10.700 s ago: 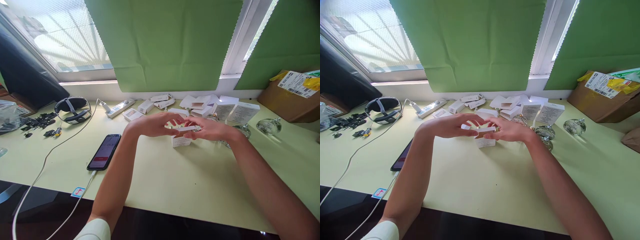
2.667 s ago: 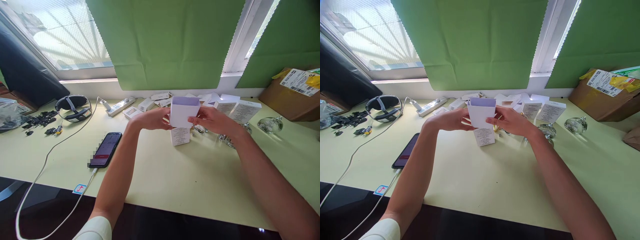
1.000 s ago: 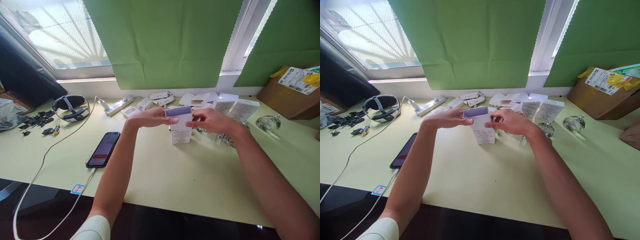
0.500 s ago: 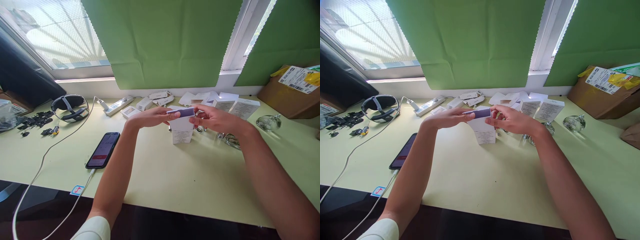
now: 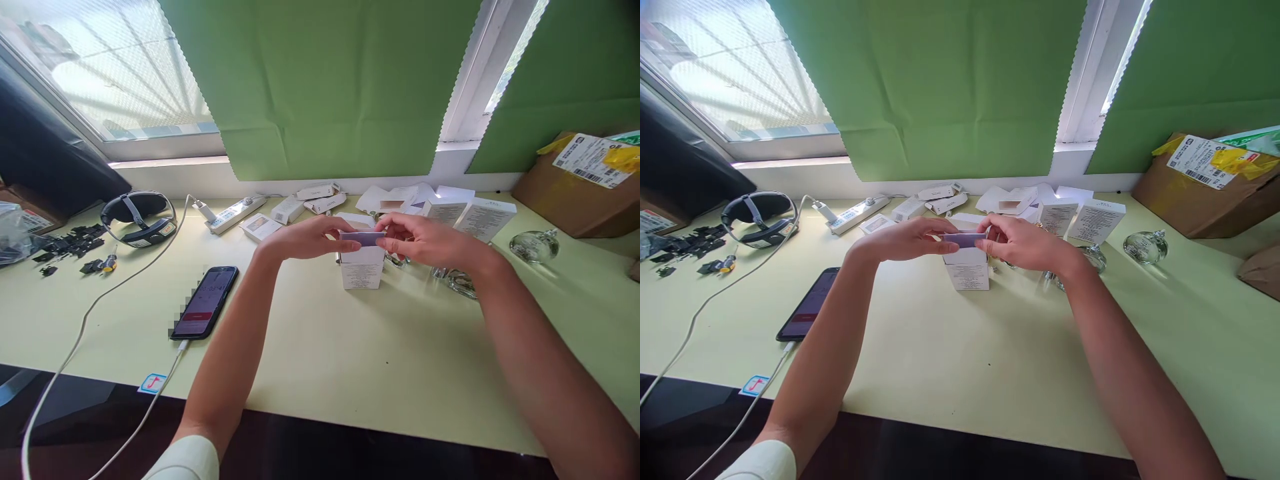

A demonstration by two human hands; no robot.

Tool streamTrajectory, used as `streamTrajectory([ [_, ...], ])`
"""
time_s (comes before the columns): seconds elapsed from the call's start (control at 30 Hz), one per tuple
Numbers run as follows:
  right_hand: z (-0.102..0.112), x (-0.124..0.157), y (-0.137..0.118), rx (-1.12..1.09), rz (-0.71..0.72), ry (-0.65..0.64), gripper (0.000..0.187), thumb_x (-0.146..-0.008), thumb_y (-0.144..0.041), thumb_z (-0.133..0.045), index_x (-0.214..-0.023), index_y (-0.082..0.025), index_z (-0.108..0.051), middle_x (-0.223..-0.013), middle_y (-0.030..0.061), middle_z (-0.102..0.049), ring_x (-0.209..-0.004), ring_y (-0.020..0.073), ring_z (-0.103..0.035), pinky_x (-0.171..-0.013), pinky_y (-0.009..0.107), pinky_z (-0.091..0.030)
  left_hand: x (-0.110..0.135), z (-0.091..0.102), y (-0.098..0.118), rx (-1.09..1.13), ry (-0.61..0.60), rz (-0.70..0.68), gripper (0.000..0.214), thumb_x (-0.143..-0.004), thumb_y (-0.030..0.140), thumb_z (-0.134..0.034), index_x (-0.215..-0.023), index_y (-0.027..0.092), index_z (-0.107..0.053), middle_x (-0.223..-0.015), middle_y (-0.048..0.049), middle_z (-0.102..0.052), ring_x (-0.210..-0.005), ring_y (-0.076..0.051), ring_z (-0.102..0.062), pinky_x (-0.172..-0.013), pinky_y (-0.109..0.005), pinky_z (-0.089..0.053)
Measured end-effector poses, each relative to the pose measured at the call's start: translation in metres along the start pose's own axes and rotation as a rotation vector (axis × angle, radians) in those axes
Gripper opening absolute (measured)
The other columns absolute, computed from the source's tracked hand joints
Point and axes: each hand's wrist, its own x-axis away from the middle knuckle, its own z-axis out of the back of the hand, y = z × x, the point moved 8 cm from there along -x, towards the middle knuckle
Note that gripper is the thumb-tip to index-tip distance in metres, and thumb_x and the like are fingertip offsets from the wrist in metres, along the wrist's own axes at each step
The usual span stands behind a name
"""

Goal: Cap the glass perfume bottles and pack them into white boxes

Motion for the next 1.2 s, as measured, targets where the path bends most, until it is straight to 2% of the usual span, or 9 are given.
streamTrajectory([
  [0.17,-0.007,-0.001,0.011,0.077,-0.056,-0.03,0.035,-0.088,-0.051,-0.056,-0.113,-0.029,-0.045,-0.085,0.0003,-0.058,-0.073,0.0179,-0.053,-0.063,0.032,-0.041,-0.004,-0.007,-0.001,-0.034,-0.052,-0.049,0.044,-0.092,0.051,-0.052,-0.129,0.028,-0.058,-0.126,-0.003,-0.062,-0.098,-0.016,-0.061,-0.071,-0.023,-0.044],
  [0.4,-0.013,-0.005,0.023,0.013,-0.102,-0.066,0.041,-0.081,-0.052,-0.064,-0.102,-0.03,-0.036,-0.078,-0.0025,-0.056,-0.069,0.0187,-0.054,-0.061,0.033,-0.039,-0.006,-0.013,0.005,-0.062,-0.106,-0.134,0.039,-0.092,0.04,-0.053,-0.129,0.028,-0.056,-0.126,-0.0019,-0.062,-0.101,-0.015,-0.06,-0.073,-0.022,-0.043],
  [0.8,-0.018,-0.003,0.021,-0.137,-0.154,-0.129,0.045,-0.079,-0.048,-0.068,-0.105,-0.029,-0.037,-0.079,-0.0008,-0.058,-0.071,0.0177,-0.055,-0.057,0.03,-0.041,-0.008,-0.016,0.003,-0.07,-0.105,-0.112,0.04,-0.091,0.038,-0.055,-0.129,0.027,-0.056,-0.125,-0.004,-0.061,-0.102,-0.016,-0.059,-0.076,-0.024,-0.044],
  [1.0,-0.022,-0.006,0.024,-0.18,-0.158,-0.143,0.046,-0.078,-0.045,-0.07,-0.104,-0.028,-0.036,-0.077,-0.0015,-0.058,-0.07,0.0177,-0.057,-0.055,0.03,-0.043,-0.01,-0.018,0.0,-0.062,-0.112,-0.129,0.042,-0.091,0.036,-0.055,-0.132,0.028,-0.055,-0.129,-0.005,-0.058,-0.111,-0.019,-0.056,-0.081,-0.026,-0.045],
  [1.2,-0.021,-0.005,0.023,-0.129,-0.163,-0.122,0.045,-0.077,-0.047,-0.07,-0.103,-0.029,-0.038,-0.077,-0.0015,-0.06,-0.072,0.019,-0.059,-0.056,0.031,-0.044,-0.012,-0.02,-0.001,-0.059,-0.125,-0.129,0.042,-0.09,0.035,-0.056,-0.132,0.029,-0.055,-0.127,-0.0053,-0.059,-0.109,-0.019,-0.057,-0.078,-0.026,-0.047],
])
